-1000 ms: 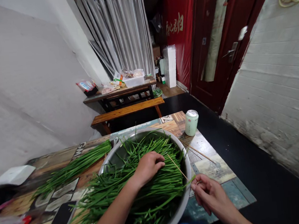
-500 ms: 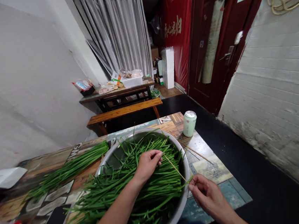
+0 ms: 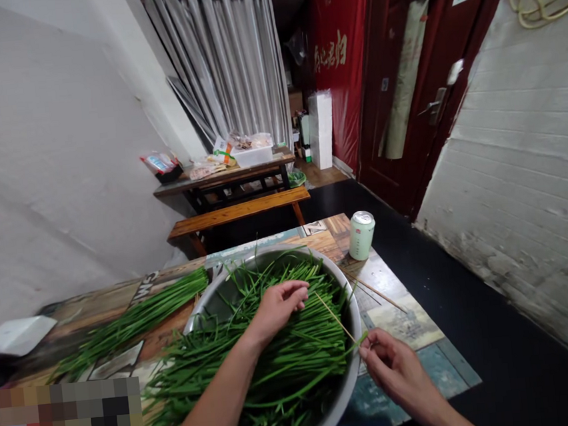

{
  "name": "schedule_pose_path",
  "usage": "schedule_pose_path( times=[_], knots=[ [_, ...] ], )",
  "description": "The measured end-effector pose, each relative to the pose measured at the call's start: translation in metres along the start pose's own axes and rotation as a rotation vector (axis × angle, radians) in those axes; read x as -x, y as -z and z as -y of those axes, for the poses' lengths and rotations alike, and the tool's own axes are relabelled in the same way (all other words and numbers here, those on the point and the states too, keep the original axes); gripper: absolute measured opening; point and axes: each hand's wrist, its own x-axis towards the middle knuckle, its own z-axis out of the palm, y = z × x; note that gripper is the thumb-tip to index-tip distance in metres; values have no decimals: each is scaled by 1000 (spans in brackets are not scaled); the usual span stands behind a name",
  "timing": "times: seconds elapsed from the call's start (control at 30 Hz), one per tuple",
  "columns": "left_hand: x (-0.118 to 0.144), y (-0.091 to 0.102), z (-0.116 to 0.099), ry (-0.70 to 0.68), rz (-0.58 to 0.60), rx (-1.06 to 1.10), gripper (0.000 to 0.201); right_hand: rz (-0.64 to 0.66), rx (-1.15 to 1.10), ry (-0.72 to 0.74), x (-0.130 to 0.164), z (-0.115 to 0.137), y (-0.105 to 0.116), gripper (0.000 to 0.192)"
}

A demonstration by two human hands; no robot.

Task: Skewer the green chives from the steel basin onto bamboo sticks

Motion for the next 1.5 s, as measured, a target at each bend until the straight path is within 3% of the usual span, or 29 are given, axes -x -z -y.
schedule_pose_path(
  times=[0.2, 0.4, 0.5, 0.67, 0.9, 1.07, 1.5],
  knots=[
    [11, 16, -12, -351, 356, -487, 16, -42, 26, 11, 3, 5, 6, 30],
    [9, 0, 9, -417, 442, -592, 11, -43, 27, -36, 8, 9, 9, 30],
    [9, -3, 8, -373, 386, -439, 11, -25, 26, -35, 10, 12, 9, 30],
    [7, -7, 5, -126, 2, -150, 21, -27, 33, 13, 14, 17, 6, 27],
    [0, -20, 8, 20, -198, 185, 32, -89, 82, 71, 10, 14, 5, 23],
    [0, -24, 9, 78, -178, 255, 36, -49, 78, 70, 6, 16, 1, 25],
    [2, -23, 9, 32, -192, 174, 32, -28, 67, 57, 5, 15, -2, 26]
  ],
)
